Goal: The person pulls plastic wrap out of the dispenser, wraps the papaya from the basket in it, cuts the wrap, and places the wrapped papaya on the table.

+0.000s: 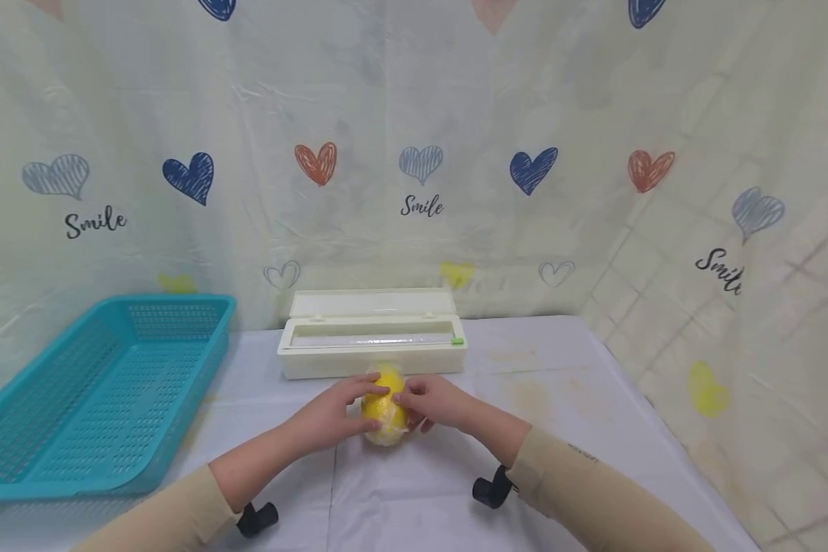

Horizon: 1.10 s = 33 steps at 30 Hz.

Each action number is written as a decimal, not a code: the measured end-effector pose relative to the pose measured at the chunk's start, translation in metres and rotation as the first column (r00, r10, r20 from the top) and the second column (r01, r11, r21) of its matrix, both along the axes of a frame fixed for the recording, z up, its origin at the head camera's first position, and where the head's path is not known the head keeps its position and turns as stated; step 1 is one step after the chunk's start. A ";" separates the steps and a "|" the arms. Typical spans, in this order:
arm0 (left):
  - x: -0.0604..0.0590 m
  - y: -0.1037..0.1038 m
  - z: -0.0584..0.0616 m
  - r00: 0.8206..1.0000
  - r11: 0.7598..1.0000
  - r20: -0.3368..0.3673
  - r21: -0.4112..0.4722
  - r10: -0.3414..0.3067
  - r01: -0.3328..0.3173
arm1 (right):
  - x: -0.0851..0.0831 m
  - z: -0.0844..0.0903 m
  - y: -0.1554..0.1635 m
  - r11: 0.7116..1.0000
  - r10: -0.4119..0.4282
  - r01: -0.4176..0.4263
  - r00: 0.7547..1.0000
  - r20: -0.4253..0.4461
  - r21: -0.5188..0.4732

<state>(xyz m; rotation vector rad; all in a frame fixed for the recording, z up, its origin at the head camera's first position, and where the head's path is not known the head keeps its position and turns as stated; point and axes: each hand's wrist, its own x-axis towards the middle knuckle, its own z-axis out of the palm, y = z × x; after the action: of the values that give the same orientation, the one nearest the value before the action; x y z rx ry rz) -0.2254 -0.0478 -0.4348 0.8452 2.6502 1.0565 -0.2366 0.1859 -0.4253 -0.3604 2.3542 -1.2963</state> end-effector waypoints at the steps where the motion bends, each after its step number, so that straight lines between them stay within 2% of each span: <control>1: 0.000 -0.001 0.000 1.000 1.000 -0.005 -0.004 -0.004 0.004 | 0.000 0.000 -0.001 1.000 -0.012 0.012 1.000 -0.009 0.008; 7: 0.002 0.000 0.002 1.000 1.000 -0.018 -0.031 0.000 -0.001 | 0.011 0.008 -0.001 0.987 -0.110 0.125 0.982 -0.152 0.096; 12: 0.000 -0.005 0.002 0.998 0.998 0.025 -0.006 0.058 -0.058 | 0.019 0.009 -0.005 0.972 -0.110 0.157 0.962 -0.248 0.177; 16: -0.008 -0.008 0.005 0.995 0.995 0.054 0.047 0.086 -0.088 | 0.027 0.005 -0.009 0.963 -0.090 0.147 0.965 -0.247 0.225; 20: -0.017 -0.008 0.006 0.991 0.993 0.093 0.055 0.101 -0.106 | 0.032 -0.001 -0.012 0.961 -0.083 0.138 0.970 -0.228 0.240; 25: -0.029 -0.007 0.000 0.983 0.991 0.150 0.067 0.101 -0.112 | 0.031 -0.006 -0.012 0.967 -0.051 0.106 0.971 -0.234 0.230; 30: -0.036 -0.008 -0.008 0.977 0.986 0.193 0.115 0.093 -0.117 | 0.026 -0.008 -0.008 0.975 0.016 0.032 0.977 -0.212 0.218; 33: -0.036 -0.012 -0.009 0.974 0.984 0.198 0.120 0.108 -0.134 | 0.022 -0.006 -0.003 0.980 0.081 -0.039 0.974 -0.212 0.197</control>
<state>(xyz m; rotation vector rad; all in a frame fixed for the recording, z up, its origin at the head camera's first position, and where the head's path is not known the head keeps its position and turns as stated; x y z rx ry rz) -0.2616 -0.0596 -0.4434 0.5761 2.5196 1.2857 -0.2143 0.1832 -0.4315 -0.5331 2.6035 -1.0355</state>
